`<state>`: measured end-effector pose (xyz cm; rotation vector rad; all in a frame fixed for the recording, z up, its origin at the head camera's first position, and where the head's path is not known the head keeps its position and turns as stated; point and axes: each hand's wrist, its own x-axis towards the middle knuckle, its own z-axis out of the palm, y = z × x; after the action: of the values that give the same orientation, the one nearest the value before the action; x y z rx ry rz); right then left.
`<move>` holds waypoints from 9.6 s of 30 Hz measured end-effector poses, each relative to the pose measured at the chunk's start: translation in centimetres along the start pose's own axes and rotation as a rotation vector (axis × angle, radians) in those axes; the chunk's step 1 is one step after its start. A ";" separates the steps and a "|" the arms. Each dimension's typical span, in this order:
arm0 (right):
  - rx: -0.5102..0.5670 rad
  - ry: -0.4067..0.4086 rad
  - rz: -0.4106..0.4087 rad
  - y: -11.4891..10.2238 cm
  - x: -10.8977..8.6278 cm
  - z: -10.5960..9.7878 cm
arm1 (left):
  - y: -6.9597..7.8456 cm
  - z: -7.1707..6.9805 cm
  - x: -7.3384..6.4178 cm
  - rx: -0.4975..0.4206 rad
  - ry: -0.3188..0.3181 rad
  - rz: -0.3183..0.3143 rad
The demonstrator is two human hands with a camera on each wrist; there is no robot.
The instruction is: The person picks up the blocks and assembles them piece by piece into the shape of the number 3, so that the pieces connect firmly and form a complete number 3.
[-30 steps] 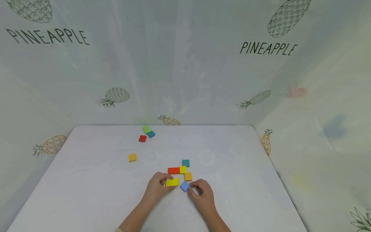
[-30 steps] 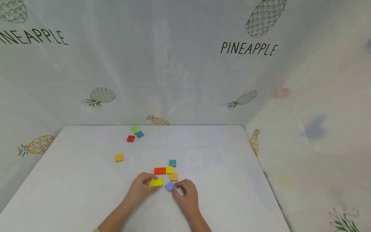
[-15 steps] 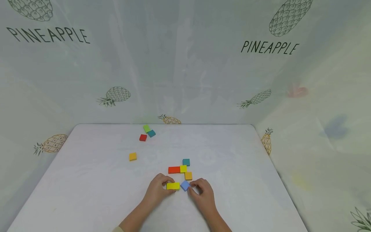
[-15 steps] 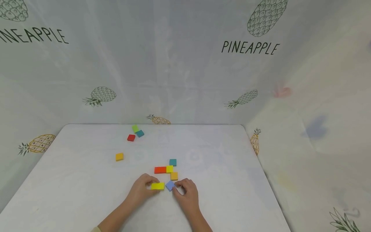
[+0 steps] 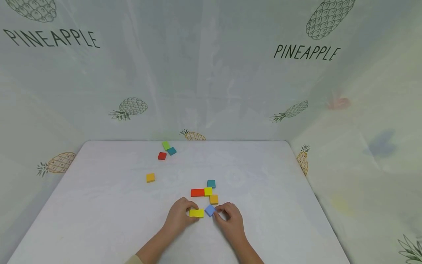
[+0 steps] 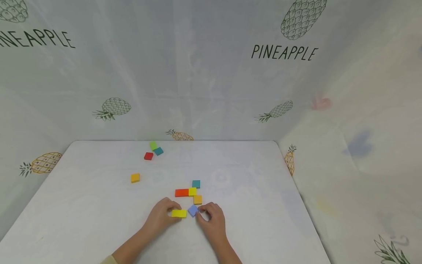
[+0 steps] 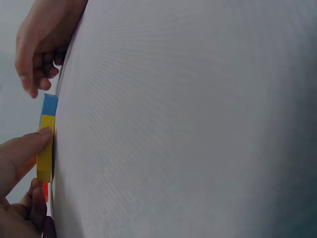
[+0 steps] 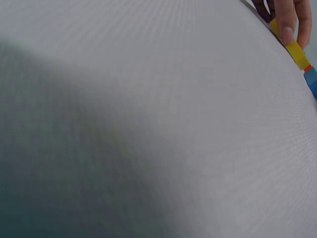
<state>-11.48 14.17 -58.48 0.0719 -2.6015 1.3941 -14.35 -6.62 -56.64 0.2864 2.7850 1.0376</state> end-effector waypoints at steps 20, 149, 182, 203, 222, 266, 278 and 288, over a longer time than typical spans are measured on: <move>-0.016 -0.002 0.018 -0.1 -0.1 0.0 | 0.5 0.0 -0.2 0.031 0.003 0.005; -0.035 0.008 -0.019 -0.4 -0.1 -0.1 | -7.1 -10.7 5.3 0.236 -0.124 0.147; -0.021 0.010 -0.029 -0.6 -0.2 -0.3 | -3.3 -5.7 1.5 0.141 -0.288 0.242; -0.042 0.017 -0.029 -0.3 -0.1 -0.1 | -2.9 -5.3 0.9 0.156 -0.320 0.258; -0.049 -0.007 -0.001 -0.5 -0.1 -0.2 | -3.3 -5.1 0.9 0.158 -0.321 0.265; -0.059 0.015 0.010 -0.6 0.0 0.0 | -3.8 -8.2 2.9 0.121 -0.187 0.173; -0.064 0.001 0.036 -0.3 -0.2 0.2 | -5.6 -11.1 6.6 0.115 -0.058 0.130; -0.083 -0.020 0.071 -0.5 -0.3 -0.1 | -8.6 -12.2 9.7 0.072 0.056 0.039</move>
<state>-11.10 13.93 -58.11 -0.0179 -2.6992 1.3127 -27.37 -18.50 -53.93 0.3261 2.8822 0.9694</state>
